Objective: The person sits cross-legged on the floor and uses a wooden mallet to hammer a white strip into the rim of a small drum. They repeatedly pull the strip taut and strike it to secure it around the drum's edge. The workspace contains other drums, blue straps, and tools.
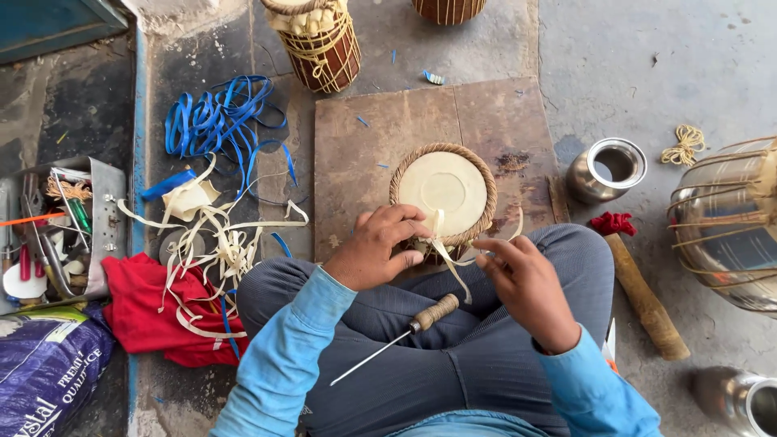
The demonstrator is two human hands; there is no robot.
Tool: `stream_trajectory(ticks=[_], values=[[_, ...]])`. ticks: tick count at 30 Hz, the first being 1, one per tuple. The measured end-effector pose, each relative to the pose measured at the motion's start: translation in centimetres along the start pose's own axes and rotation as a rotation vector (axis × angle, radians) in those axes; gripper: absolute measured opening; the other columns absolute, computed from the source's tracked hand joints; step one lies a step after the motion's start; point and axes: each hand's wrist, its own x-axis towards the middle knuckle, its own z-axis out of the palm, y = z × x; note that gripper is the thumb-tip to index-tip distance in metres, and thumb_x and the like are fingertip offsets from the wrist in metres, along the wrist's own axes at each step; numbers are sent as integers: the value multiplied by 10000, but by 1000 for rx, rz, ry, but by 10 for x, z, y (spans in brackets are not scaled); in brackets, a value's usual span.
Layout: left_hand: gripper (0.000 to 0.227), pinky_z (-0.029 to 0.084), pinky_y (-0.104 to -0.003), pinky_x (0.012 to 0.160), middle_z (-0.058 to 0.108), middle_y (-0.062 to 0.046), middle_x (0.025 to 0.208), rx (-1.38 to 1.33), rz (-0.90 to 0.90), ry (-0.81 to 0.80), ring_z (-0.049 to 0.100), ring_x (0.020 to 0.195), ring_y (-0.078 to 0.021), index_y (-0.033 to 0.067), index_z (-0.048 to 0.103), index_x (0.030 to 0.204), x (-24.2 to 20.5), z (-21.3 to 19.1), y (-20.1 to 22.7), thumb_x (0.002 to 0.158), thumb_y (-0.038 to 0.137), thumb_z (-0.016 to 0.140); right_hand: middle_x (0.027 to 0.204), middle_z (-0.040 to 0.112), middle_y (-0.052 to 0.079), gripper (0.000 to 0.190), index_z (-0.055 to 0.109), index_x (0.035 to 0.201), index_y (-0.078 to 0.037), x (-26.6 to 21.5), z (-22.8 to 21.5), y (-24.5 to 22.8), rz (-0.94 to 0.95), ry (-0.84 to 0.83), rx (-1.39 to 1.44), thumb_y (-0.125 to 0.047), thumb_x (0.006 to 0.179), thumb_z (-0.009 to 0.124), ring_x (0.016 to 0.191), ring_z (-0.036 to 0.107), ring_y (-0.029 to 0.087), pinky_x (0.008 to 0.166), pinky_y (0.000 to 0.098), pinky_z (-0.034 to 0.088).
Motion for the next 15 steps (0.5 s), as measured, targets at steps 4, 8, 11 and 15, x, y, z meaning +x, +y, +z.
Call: stream_trajectory(ticks=[4, 8, 11, 15], values=[[233, 451, -447, 999, 713, 12, 1209, 105, -71, 25, 657, 1158, -200, 177, 717, 1123, 9, -18, 1, 912, 269, 751, 785, 623, 116, 435, 679, 1342, -64, -11, -17, 0, 101, 146, 21, -188, 926, 712, 666, 595, 193, 599, 368, 526], [308, 474, -464, 936, 682, -76, 1211, 304, -60, 266, 643, 1173, -286, 132, 695, 1157, 35, -8, -22, 915, 320, 715, 768, 644, 90, 420, 639, 1366, -46, -22, -43, 12, 215, 290, -1, -207, 985, 704, 662, 618, 176, 598, 363, 525], [584, 479, -479, 813, 648, -173, 1213, 370, -145, 413, 645, 1050, -347, 7, 597, 1268, 82, 27, -53, 874, 418, 726, 866, 665, 77, 270, 674, 1215, -25, -8, -38, 31, 78, 311, 91, -219, 1029, 645, 765, 648, 152, 678, 340, 542], [444, 533, -461, 867, 671, -124, 1188, 262, -312, 380, 663, 1061, -347, 87, 590, 1261, 104, 72, -68, 983, 424, 669, 874, 771, 54, 326, 739, 1118, -49, 5, 8, 46, 309, -238, 478, -311, 991, 593, 776, 697, 142, 722, 302, 581]])
